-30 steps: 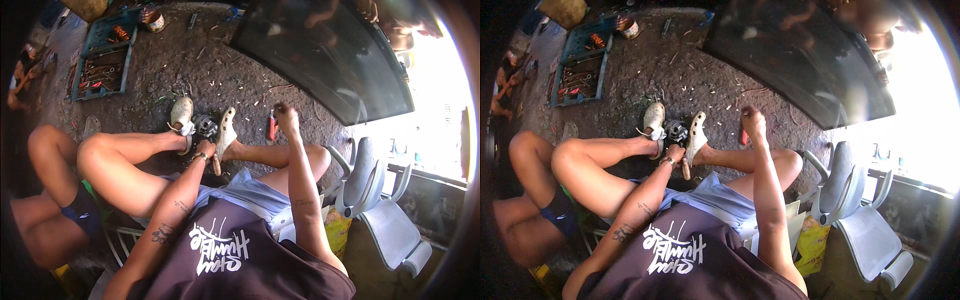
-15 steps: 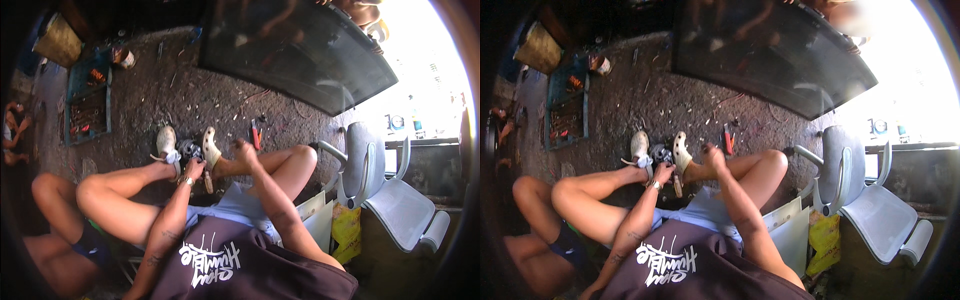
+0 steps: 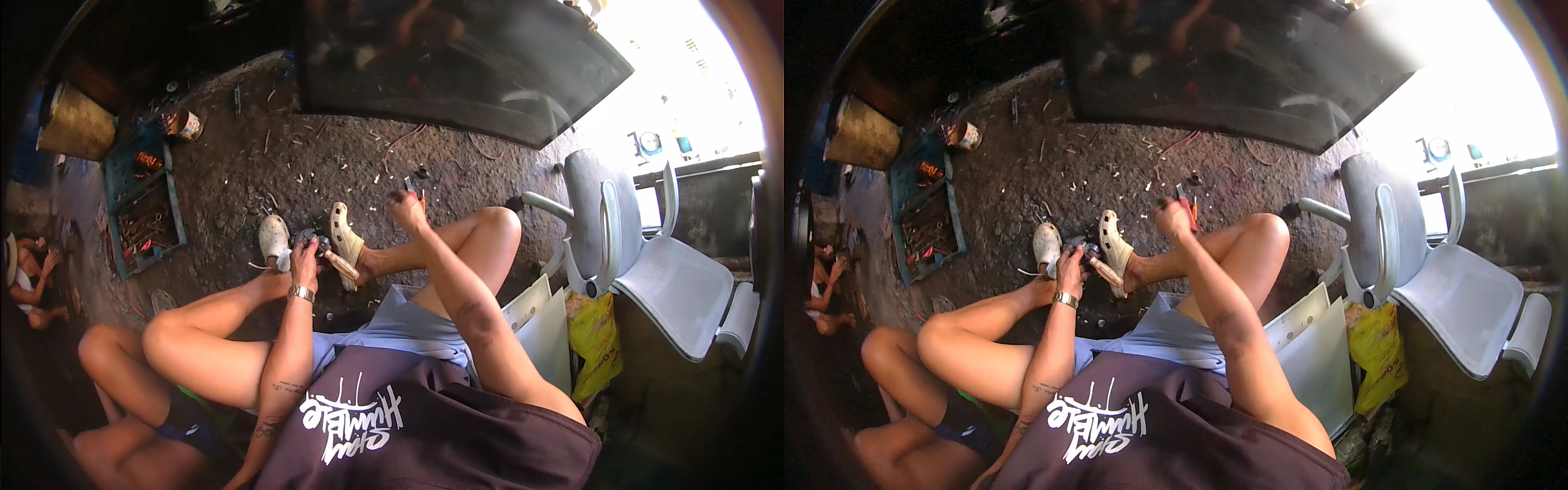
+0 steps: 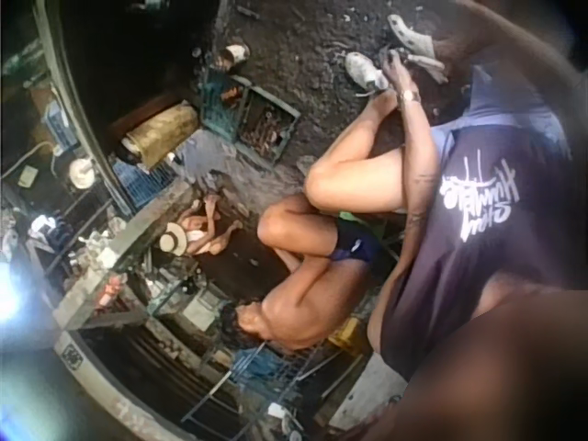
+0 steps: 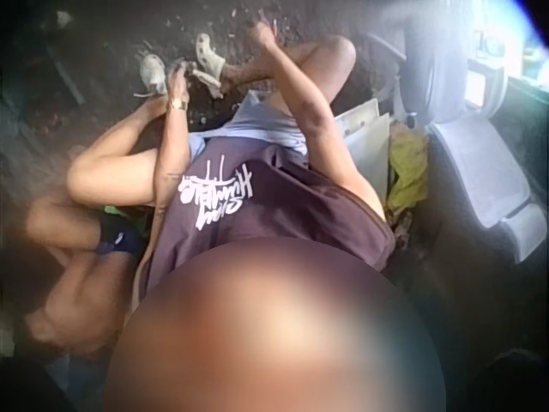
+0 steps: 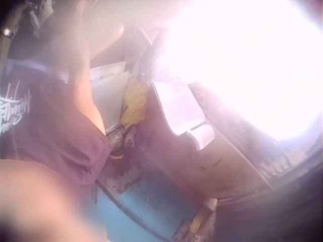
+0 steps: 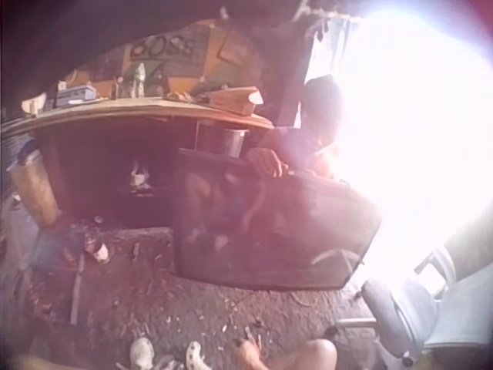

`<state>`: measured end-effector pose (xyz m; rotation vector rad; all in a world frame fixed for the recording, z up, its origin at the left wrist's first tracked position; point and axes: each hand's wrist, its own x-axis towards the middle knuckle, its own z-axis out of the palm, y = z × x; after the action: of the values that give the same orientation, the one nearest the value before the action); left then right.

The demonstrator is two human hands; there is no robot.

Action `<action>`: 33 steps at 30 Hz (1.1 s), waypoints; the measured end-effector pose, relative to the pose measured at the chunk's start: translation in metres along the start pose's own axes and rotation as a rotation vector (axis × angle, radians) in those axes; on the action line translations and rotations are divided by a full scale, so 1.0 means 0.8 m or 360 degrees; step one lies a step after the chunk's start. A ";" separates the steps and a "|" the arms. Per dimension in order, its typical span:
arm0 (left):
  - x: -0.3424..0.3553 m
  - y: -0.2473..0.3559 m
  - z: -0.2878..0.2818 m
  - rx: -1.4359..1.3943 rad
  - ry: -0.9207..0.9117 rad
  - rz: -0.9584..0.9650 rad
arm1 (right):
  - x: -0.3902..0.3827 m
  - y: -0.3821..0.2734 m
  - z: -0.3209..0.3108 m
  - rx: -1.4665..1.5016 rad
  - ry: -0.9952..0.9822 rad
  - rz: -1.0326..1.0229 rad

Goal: The person sits on the floor and uses a screwdriver to disassemble a small electronic component, removing screws and separating parts. A coworker places a flat-screen TV on the floor nearby, but the wearer continues working on the small component.

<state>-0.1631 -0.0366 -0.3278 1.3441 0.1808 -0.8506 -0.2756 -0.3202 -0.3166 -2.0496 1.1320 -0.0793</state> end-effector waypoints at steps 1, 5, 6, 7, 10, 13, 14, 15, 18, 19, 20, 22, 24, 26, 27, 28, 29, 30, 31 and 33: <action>-0.002 -0.001 0.001 0.0000 0.0029 -0.0004 | 0.029 0.014 -0.008 -0.0204 -0.0069 0.0072; -0.017 0.016 0.007 0.0113 0.0060 -0.0067 | 0.075 0.077 -0.027 -0.0542 -0.0050 0.0564; -0.023 0.025 0.007 0.0162 0.0049 -0.0080 | 0.078 0.092 -0.028 -0.0543 -0.0100 0.0656; -0.027 0.034 0.009 0.0135 0.0060 -0.0107 | 0.081 0.103 -0.022 -0.0595 -0.0098 0.0706; -0.037 0.058 0.009 0.0089 0.0014 -0.0059 | 0.096 0.129 0.005 -0.0611 -0.0338 0.0914; -0.033 0.065 0.004 0.0124 -0.0004 -0.0168 | 0.109 0.148 0.041 -0.0298 0.0014 0.1172; -0.029 0.063 0.003 0.0132 0.0015 -0.0202 | 0.112 0.155 0.048 -0.0209 0.0014 0.1213; -0.023 0.059 0.001 0.0141 0.0034 -0.0241 | 0.114 0.163 0.053 -0.0129 0.0031 0.1157; -0.005 0.038 -0.003 0.0170 0.0030 -0.0275 | 0.114 0.190 0.065 -0.0072 0.0048 0.1101; 0.002 0.030 -0.003 0.0168 0.0030 -0.0294 | 0.115 0.197 0.068 -0.0123 0.0045 0.1075; 0.006 0.023 -0.005 0.0165 0.0034 -0.0311 | 0.115 0.202 0.072 -0.0152 0.0024 0.1114; 0.014 0.009 -0.007 0.0199 0.0018 -0.0174 | 0.117 0.205 0.078 -0.0201 0.0051 0.1128; 0.017 -0.002 -0.009 0.0257 0.0039 -0.0176 | 0.115 0.200 0.077 -0.0177 0.0158 0.1293; 0.018 -0.007 -0.011 0.0251 0.0055 -0.0132 | 0.108 0.179 0.067 -0.0142 0.0175 0.1234; 0.019 -0.008 -0.012 0.0246 0.0046 -0.0108 | 0.103 0.163 0.057 -0.0301 0.0040 0.0988; 0.019 -0.009 -0.012 0.0238 0.0043 -0.0085 | 0.094 0.146 0.040 -0.0457 -0.0039 0.0744; 0.018 -0.008 -0.013 0.0225 0.0022 -0.0110 | 0.090 0.119 0.026 -0.0457 -0.0014 0.0551; 0.019 -0.008 -0.011 0.0204 0.0006 -0.0131 | 0.085 0.090 0.008 -0.0475 0.0031 0.0363; 0.018 -0.007 -0.012 0.0181 -0.0005 -0.0149 | 0.082 0.054 -0.008 -0.0517 0.0031 0.0237; 0.017 -0.007 -0.007 0.0224 0.0082 -0.0051 | 0.100 -0.040 -0.041 -0.0396 0.0091 -0.0214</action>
<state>-0.1551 -0.0374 -0.3410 1.4989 0.1861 -0.8691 -0.2184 -0.3893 -0.2961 -2.3569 1.0818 -0.0665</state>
